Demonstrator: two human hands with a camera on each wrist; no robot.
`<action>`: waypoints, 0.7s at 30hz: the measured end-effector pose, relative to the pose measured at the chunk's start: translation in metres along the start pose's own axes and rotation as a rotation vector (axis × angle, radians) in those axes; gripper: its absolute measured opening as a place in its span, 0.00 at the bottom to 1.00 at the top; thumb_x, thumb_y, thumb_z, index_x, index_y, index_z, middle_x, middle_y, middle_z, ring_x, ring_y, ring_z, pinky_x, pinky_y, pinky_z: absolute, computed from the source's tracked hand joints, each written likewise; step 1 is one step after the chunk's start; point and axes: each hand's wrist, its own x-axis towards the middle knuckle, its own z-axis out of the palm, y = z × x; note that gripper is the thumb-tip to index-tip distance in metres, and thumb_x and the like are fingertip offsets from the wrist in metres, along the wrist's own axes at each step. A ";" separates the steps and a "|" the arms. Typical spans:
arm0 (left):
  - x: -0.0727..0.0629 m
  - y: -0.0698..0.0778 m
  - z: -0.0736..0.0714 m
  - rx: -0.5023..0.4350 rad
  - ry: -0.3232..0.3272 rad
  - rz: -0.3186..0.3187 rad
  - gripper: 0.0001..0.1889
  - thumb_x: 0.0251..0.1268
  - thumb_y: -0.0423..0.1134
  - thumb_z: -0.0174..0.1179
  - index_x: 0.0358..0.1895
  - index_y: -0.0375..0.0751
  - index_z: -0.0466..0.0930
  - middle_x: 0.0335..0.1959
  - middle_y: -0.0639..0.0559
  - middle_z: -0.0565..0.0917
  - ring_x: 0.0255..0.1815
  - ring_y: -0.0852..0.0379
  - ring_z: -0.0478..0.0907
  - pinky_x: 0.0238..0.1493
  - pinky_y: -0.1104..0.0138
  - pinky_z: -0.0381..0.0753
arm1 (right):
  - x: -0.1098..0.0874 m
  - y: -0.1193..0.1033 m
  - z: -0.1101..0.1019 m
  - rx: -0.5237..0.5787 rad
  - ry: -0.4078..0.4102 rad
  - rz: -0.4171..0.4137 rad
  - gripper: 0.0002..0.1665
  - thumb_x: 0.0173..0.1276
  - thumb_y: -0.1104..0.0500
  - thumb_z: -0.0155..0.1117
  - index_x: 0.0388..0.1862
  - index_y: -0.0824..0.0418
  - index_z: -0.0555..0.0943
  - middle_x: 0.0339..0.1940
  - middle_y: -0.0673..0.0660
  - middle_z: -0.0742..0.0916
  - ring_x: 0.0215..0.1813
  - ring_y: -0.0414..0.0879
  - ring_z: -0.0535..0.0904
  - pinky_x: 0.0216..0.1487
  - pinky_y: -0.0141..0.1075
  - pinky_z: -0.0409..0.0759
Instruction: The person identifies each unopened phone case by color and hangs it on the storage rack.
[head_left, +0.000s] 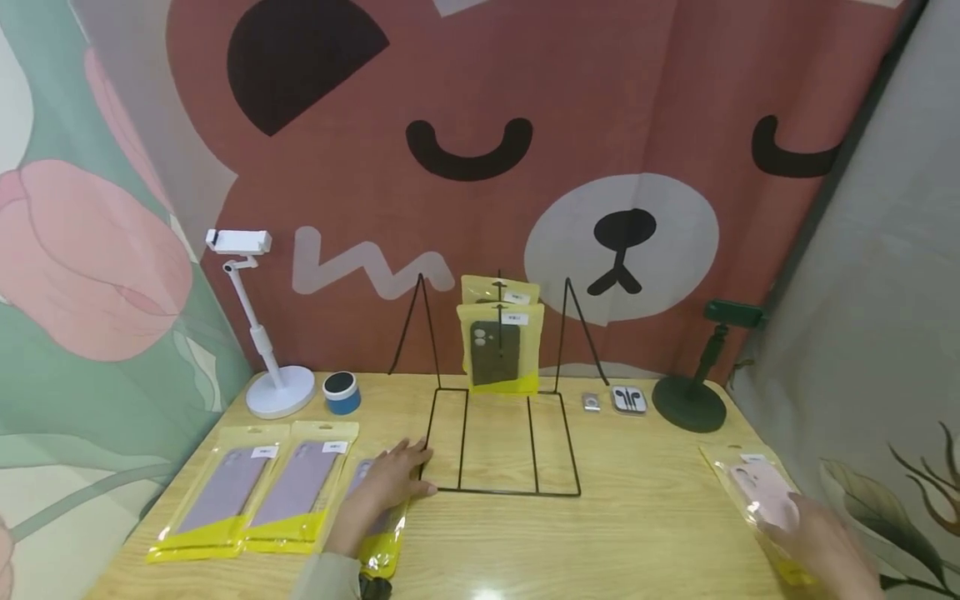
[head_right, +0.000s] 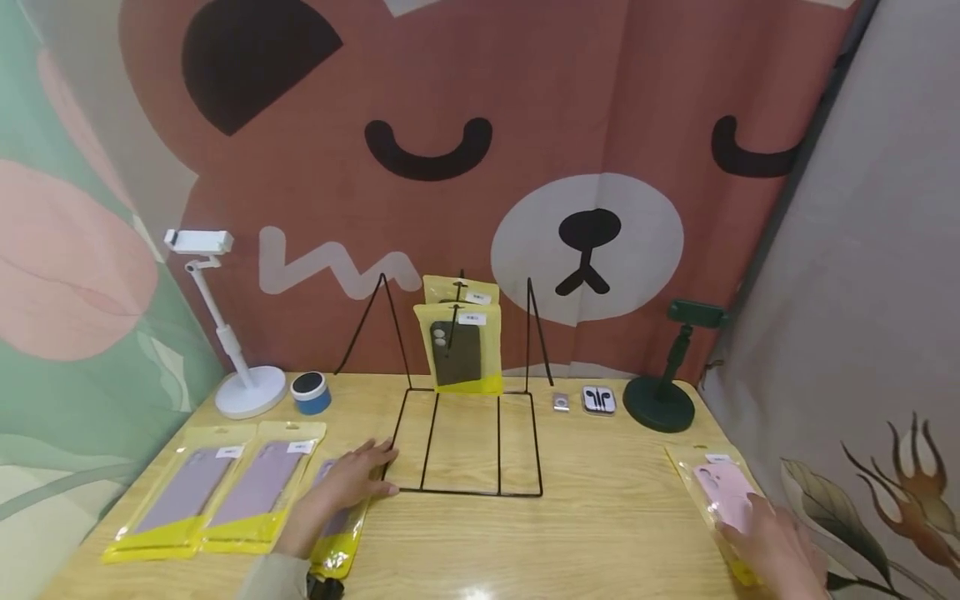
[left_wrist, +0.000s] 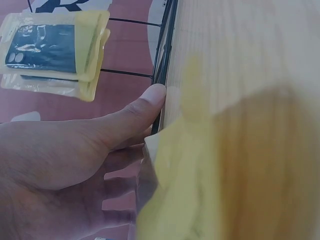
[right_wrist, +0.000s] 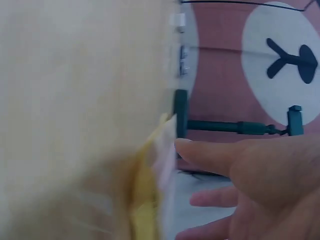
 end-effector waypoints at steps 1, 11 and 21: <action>0.000 0.000 0.000 -0.003 -0.001 0.001 0.34 0.55 0.49 0.68 0.64 0.36 0.74 0.69 0.39 0.67 0.71 0.32 0.57 0.66 0.37 0.57 | 0.000 0.003 0.002 -0.011 -0.041 0.055 0.55 0.58 0.34 0.65 0.62 0.78 0.59 0.54 0.82 0.69 0.51 0.74 0.68 0.49 0.67 0.70; 0.001 -0.001 -0.001 -0.012 -0.004 0.013 0.33 0.56 0.48 0.68 0.63 0.35 0.74 0.69 0.37 0.68 0.70 0.31 0.58 0.65 0.37 0.57 | 0.000 0.007 0.012 -0.052 0.006 0.214 0.51 0.61 0.33 0.61 0.59 0.76 0.61 0.50 0.79 0.73 0.48 0.73 0.69 0.50 0.66 0.69; -0.001 -0.003 -0.002 -0.011 0.006 0.004 0.33 0.56 0.49 0.68 0.63 0.37 0.74 0.69 0.39 0.68 0.71 0.33 0.58 0.66 0.39 0.58 | -0.002 0.013 0.007 0.056 0.004 0.070 0.67 0.48 0.29 0.70 0.65 0.76 0.53 0.53 0.85 0.68 0.47 0.77 0.68 0.47 0.67 0.70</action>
